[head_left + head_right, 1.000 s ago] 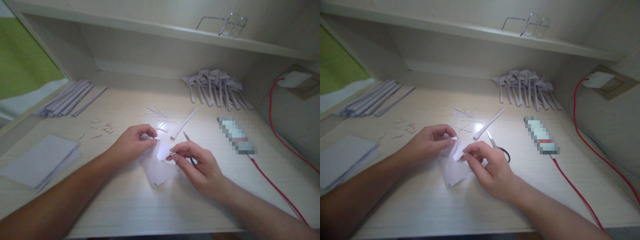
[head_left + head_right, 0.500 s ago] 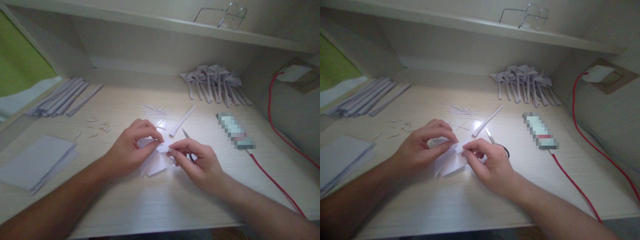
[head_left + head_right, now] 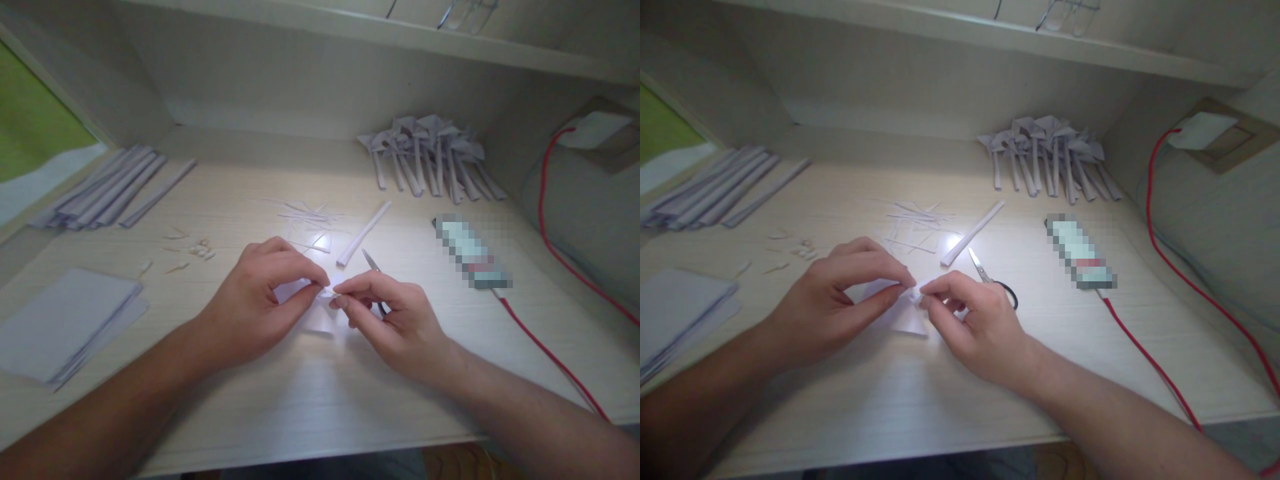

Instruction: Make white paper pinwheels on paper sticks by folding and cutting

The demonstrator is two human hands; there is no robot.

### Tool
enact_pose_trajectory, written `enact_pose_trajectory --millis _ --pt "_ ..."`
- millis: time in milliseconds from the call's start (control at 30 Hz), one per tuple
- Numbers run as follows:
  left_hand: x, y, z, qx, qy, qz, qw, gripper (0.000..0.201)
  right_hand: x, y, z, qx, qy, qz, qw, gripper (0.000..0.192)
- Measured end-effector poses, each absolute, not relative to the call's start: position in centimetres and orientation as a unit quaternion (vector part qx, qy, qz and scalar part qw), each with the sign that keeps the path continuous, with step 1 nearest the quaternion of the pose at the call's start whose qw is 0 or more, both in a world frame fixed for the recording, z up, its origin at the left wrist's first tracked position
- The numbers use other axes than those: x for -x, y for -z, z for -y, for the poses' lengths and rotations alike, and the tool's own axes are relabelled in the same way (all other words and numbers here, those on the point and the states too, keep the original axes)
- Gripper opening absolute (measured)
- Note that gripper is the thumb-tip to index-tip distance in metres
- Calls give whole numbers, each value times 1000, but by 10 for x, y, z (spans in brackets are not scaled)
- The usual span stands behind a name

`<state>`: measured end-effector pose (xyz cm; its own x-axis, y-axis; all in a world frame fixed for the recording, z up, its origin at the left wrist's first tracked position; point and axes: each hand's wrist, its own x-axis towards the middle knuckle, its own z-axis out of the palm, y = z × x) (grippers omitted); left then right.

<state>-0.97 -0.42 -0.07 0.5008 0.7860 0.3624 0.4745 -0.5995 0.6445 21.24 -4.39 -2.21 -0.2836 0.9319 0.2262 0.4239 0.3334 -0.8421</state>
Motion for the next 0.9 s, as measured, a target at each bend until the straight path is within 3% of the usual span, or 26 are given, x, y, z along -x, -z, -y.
enact_pose_trajectory --millis 900 --pt "2 3 9 -793 -326 -393 334 18 -211 20 44 463 -336 736 362 13"
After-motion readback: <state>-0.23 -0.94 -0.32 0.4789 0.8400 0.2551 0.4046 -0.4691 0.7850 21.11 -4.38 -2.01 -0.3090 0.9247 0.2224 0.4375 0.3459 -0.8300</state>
